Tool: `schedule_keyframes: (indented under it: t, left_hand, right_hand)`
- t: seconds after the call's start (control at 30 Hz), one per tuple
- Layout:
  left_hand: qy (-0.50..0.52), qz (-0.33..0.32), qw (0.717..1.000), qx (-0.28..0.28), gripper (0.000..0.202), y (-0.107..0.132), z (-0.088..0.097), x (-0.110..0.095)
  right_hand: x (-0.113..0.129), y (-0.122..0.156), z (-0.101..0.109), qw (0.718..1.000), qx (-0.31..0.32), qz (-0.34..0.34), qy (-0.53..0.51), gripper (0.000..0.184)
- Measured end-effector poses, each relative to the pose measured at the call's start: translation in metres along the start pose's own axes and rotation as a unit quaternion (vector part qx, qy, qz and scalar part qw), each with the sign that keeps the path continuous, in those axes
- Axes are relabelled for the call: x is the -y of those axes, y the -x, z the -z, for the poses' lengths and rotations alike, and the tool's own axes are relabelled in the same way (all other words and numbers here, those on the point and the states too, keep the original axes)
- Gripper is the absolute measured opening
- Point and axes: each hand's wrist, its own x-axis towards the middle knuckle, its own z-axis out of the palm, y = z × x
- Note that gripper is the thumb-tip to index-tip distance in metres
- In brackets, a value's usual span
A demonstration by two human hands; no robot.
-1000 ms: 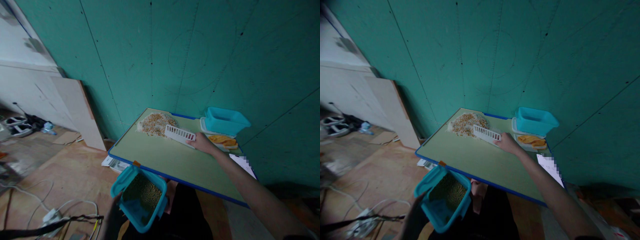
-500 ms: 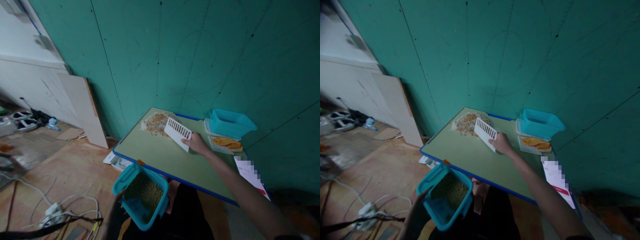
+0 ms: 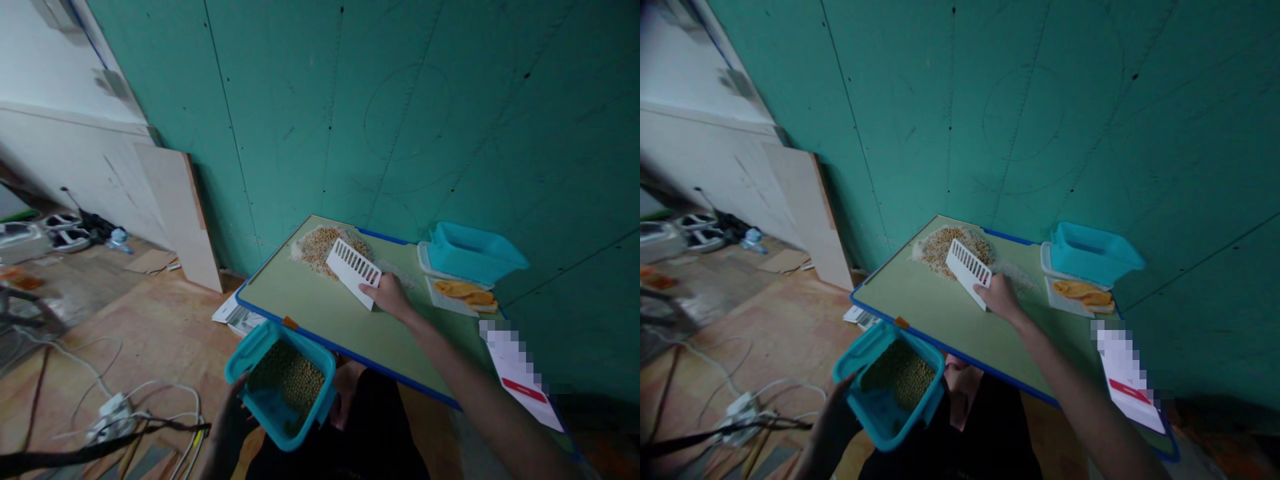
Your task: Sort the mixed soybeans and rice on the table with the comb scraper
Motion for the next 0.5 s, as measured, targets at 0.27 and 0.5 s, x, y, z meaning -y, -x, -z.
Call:
schedule_keyframes:
  t: [0.27,0.5]
  left_hand:
    - [0.008,-0.058,0.998,0.017,0.055,0.019,-0.006,-0.007]
    - [0.015,-0.064,0.998,-0.001,0.058,0.010,-0.008,-0.002]
  right_hand:
    - [0.003,-0.005,-0.008,1.000,0.003,0.024,0.015,0.025]
    - [0.002,-0.007,-0.030,0.997,-0.063,0.026,0.022,0.035]
